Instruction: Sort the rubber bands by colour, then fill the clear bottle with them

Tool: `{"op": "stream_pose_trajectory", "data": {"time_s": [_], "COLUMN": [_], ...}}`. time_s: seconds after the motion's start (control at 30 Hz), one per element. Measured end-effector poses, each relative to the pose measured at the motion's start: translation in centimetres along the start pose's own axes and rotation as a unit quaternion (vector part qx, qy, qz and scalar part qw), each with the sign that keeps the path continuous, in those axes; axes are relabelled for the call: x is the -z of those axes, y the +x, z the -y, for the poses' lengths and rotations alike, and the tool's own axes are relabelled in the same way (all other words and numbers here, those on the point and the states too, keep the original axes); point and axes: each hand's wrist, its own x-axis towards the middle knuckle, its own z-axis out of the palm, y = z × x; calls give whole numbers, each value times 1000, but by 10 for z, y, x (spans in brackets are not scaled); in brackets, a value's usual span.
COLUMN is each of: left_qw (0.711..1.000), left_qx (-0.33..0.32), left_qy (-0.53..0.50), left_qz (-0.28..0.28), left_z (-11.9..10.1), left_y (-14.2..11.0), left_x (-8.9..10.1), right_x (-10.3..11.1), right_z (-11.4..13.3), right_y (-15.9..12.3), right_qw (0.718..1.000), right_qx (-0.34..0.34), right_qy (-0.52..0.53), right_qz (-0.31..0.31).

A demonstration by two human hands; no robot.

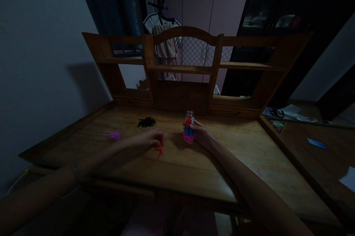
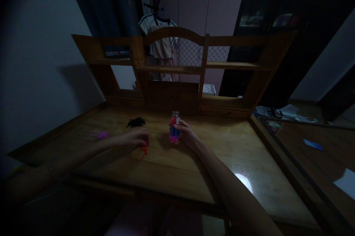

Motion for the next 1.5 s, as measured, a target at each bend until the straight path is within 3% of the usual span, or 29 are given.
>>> {"op": "stream_pose_trajectory", "data": {"time_s": [0.07,0.17,0.3,0.47,0.67,1.0,1.17,1.3,1.5], "left_qw": [1000,999,998,1000,1000,987,988,996,992], "left_qx": [1,8,6,-6,8,-40,-47,-4,80], "left_qy": [14,42,38,4,4,155,142,83,52], "left_qz": [5,-30,-51,-16,15,0,-29,-43,-85], "left_z": [-1,-4,-8,-16,-16,-8,-15,-27,-31], "left_y": [-1,-4,-11,-29,-37,-30,-32,-33,-23], "left_x": [-3,-3,10,23,11,6,9,5,-19], "right_x": [0,-1,-1,-1,-1,-1,2,3,0], "right_z": [0,0,0,0,-1,-2,-5,-5,-3], "right_y": [-1,0,0,-1,0,0,3,2,0], "right_qw": [1000,1000,1000,1000,1000,1000,1000,1000,1000], "right_qx": [0,4,2,3,2,1,0,4,0], "right_qy": [1,-3,-1,-1,6,5,2,3,13], "right_qz": [-2,-5,-5,-3,6,7,13,17,18]}}
